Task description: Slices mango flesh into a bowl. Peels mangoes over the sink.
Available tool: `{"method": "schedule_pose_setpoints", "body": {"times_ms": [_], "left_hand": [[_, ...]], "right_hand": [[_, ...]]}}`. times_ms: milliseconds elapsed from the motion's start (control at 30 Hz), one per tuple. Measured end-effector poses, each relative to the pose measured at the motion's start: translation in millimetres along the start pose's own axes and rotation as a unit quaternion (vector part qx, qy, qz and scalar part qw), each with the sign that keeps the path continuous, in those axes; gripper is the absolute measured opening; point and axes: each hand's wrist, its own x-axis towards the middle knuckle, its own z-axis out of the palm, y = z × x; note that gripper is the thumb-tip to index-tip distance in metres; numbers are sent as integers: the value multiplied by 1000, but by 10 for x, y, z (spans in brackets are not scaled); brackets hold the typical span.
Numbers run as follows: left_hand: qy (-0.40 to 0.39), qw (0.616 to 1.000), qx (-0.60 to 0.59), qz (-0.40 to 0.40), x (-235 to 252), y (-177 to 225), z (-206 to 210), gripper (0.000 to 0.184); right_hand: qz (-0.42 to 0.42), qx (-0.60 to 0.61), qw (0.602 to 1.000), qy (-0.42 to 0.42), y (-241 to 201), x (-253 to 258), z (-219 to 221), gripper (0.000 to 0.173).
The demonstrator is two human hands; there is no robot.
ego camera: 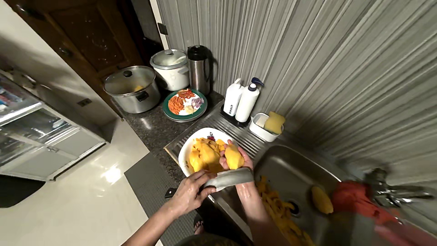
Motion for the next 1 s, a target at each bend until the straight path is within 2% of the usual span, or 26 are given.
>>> {"method": "schedule_pose_setpoints", "body": {"times_ms": [233, 367, 533, 767, 833, 900, 1000], "left_hand": [[33, 999, 37, 11, 84, -42, 24, 40], [14, 999, 29, -2, 234, -75, -35, 41], [2, 999, 11, -31, 332, -174, -74, 41], [-1, 995, -5, -98, 460, -428, -143, 43], [-14, 994, 12, -111, 495, -463, -179, 44], [-5, 991, 59, -117, 517, -499, -234, 46], [56, 965, 246, -69, 523, -555, -349, 35]], "right_hand": [[-21, -82, 996, -34, 48, -25, -15, 47], [-18, -50, 997, -51, 114, -70, -19, 45], [-36, -44, 996, -70, 70, -72, -49, 49], [10, -75, 994, -77, 22, -86, -134, 49], [-2, -91, 995, -48, 36, -81, -131, 48], [-16, -112, 993, 29, 55, -93, -62, 39], [-3, -154, 985, 80, 5, -47, -110, 40]]}}
